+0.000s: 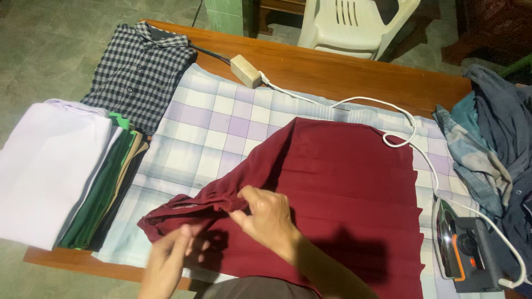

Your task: The person irons a red pleated skirt, using an iron to press individual pleats and then folding the skirt in half lengthwise.

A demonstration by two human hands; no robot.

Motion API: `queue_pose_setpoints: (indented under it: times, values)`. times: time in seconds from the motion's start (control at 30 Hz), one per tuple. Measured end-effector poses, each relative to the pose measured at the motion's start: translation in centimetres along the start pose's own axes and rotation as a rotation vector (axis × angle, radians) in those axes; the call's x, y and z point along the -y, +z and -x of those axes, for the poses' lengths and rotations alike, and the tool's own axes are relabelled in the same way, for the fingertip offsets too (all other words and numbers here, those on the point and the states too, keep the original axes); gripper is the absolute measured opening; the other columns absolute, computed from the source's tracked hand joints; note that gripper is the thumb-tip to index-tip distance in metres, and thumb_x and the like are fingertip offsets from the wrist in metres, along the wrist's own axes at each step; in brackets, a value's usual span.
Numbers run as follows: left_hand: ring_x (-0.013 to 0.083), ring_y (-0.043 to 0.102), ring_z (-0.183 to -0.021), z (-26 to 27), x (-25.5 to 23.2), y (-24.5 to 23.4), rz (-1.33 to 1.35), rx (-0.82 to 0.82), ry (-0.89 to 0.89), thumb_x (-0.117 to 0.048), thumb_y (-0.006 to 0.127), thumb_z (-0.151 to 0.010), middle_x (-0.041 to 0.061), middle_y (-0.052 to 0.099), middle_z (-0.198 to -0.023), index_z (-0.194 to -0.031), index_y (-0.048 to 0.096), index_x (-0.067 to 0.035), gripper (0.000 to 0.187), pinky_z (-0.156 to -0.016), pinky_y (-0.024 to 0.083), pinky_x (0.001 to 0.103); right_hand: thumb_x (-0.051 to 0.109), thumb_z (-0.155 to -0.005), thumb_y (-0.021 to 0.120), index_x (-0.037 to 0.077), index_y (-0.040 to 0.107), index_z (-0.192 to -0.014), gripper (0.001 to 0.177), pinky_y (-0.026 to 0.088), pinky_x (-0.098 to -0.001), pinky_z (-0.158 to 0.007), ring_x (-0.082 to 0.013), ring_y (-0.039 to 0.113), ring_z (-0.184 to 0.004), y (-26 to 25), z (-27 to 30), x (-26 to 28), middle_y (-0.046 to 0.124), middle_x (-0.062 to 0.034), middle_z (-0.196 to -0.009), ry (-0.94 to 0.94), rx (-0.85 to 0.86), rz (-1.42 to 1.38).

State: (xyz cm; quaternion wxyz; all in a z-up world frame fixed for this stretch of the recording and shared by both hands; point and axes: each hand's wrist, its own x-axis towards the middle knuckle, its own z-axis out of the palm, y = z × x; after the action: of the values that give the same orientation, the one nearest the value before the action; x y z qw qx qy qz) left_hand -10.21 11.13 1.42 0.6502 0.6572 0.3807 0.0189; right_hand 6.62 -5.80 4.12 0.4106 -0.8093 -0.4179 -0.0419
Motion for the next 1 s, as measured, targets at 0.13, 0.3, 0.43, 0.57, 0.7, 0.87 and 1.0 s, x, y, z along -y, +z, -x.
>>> queue_pose_setpoints:
  times: [0.13, 0.3, 0.43, 0.57, 0.7, 0.87, 1.0]
  values:
    - [0.0324, 0.077, -0.091, -3.1, 2.2, 1.0, 0.706, -0.078, -0.401, -0.07, 0.036, -0.096, 0.01, 0.076, -0.099, -0.111, 0.059, -0.007, 0.069, -0.076, 0.06, 0.05, 0.022, -0.077, 0.084, 0.005, 0.062, -0.08, 0.028, 0.05, -0.0422, -0.052, -0.0279, 0.068, -0.062, 0.7, 2.4, 1.3, 0.066, -0.01, -0.069, -0.025, 0.048, -0.003]
    - [0.0284, 0.065, -0.101, -8.2, 7.5, -1.3, 0.849, 0.007, -0.25, -0.034, 0.065, -0.111, 0.015, 0.069, -0.122, -0.129, 0.061, -0.007, 0.033, -0.071, 0.048, 0.037, 0.025, -0.083, 0.083, 0.004, 0.066, -0.093, 0.029, 0.049, -0.0404, -0.056, -0.0276, 0.068, -0.066, 0.6, 5.5, 2.5, 0.067, -0.0113, -0.076, -0.108, 0.246, -0.17]
    - [0.0254, 0.072, -0.102, -9.8, 10.3, -2.2, 0.886, -0.029, -0.343, -0.024, 0.058, -0.1, 0.012, 0.072, -0.117, -0.122, 0.061, -0.007, 0.028, -0.085, 0.063, 0.041, 0.029, -0.088, 0.083, 0.004, 0.071, -0.107, 0.034, 0.05, -0.035, -0.056, -0.0228, 0.067, -0.065, -1.2, 8.2, 1.3, 0.067, -0.0079, -0.075, 0.002, 0.304, -0.305]
    - [0.0291, 0.073, -0.096, -9.1, 9.4, -3.7, 1.014, 0.175, -0.327, -0.026, 0.061, -0.105, 0.016, 0.075, -0.117, -0.124, 0.064, -0.002, 0.03, -0.074, 0.058, 0.039, 0.03, -0.093, 0.075, 0.0, 0.068, -0.107, 0.034, 0.055, -0.027, -0.058, -0.011, 0.066, -0.066, -2.0, 13.2, -3.4, 0.072, -0.0031, -0.079, 0.567, 0.301, -0.626]
    - [0.0248, 0.069, -0.114, -6.2, 4.6, -3.1, 0.914, 0.067, -0.348, -0.025, 0.053, -0.103, 0.013, 0.07, -0.126, -0.131, 0.059, -0.003, 0.036, -0.096, 0.057, 0.041, 0.041, -0.102, 0.057, -0.006, 0.07, -0.106, 0.048, 0.061, -0.0307, -0.07, -0.0165, 0.07, -0.076, -1.7, 18.6, -8.5, 0.074, -0.0098, -0.087, 0.924, 0.302, -0.856]
    - [0.0259, 0.066, -0.119, -2.8, 0.3, -3.0, 0.788, 0.064, -0.372, -0.025, 0.053, -0.103, 0.011, 0.069, -0.129, -0.138, 0.058, -0.007, 0.039, -0.098, 0.055, 0.044, 0.059, -0.098, 0.044, -0.007, 0.057, -0.135, 0.077, 0.052, -0.0444, -0.109, -0.0342, 0.065, -0.125, -1.9, 24.0, -9.9, 0.067, -0.0267, -0.135, 1.487, 0.161, -1.31]
    - [0.0281, 0.066, -0.118, -3.7, 0.2, -4.7, 0.767, 0.046, -0.327, -0.026, 0.054, -0.101, 0.012, 0.069, -0.13, -0.139, 0.058, -0.007, 0.042, -0.096, 0.054, 0.047, 0.065, -0.096, 0.034, -0.004, 0.048, -0.145, 0.085, 0.048, -0.0511, -0.109, -0.041, 0.06, -0.13, -1.4, 23.1, -10.1, 0.06, -0.0306, -0.143, 1.562, 0.034, -1.393]
